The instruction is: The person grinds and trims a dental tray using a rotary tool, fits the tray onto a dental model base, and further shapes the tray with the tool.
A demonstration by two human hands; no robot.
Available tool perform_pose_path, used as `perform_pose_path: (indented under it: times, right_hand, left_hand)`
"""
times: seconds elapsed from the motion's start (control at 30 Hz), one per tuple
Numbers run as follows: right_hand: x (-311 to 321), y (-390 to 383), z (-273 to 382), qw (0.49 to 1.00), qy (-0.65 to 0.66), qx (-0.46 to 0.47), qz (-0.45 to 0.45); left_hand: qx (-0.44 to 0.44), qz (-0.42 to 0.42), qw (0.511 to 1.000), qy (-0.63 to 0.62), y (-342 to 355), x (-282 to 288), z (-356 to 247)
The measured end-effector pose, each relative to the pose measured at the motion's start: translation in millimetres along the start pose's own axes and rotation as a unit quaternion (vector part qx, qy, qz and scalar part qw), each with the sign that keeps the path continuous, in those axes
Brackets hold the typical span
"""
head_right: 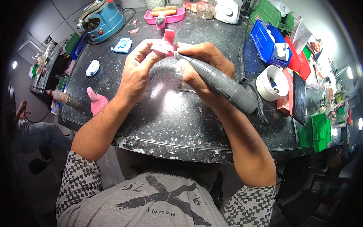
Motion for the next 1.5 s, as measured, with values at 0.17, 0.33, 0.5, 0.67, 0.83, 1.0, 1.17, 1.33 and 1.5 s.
perform_pose_path:
  times: [0.17,0.33,0.5,0.67,0.83,1.0,1.17,1.33,1.5]
  right_hand:
    - [2.1,0.4,3.4,1.000,0.014,-0.015,-0.022]
    - [1.9,0.0,4.2,0.999,0.022,-0.026,-0.024]
    - [2.1,-1.1,4.9,0.999,0.009,-0.032,-0.029]
    - [2.2,0.8,4.5,1.000,-0.003,-0.017,-0.020]
    - [3.0,0.1,3.7,1.000,0.009,-0.023,-0.014]
    - [2.7,-0.1,4.4,0.999,0.001,-0.027,-0.022]
    - [3.4,-0.6,1.5,1.000,0.007,-0.022,-0.015]
    - [4.1,0.3,4.3,1.000,-0.007,-0.005,-0.007]
    - [0.4,0.2,7.7,0.999,0.000,-0.034,-0.029]
  left_hand:
    - [-0.002,0.051,0.998,-0.030,0.4,4.5,3.4]
    - [-0.005,0.065,0.996,-0.062,-0.2,2.3,5.7]
    - [-0.007,0.062,0.995,-0.075,-0.6,1.2,4.2]
    - [-0.013,0.064,0.996,-0.060,-1.0,3.0,4.8]
    - [-0.002,0.064,0.997,-0.047,-0.4,3.3,6.9]
    - [-0.007,0.068,0.995,-0.071,-0.6,1.7,3.9]
    - [0.009,0.060,0.997,-0.057,-1.0,2.8,5.6]
    - [0.007,0.071,0.997,-0.043,-0.8,1.3,1.1]
    - [-0.009,0.052,0.998,-0.038,-1.9,2.0,1.7]
Point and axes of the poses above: each hand's wrist, its own y-axis towards the middle knuckle, its own x-axis out of the back of the hand, z = x × y, the point moved 3 cm from there along y, towards the middle knuckle, and after that the axes turned 13 degrees about z, right-handed, at the moved point
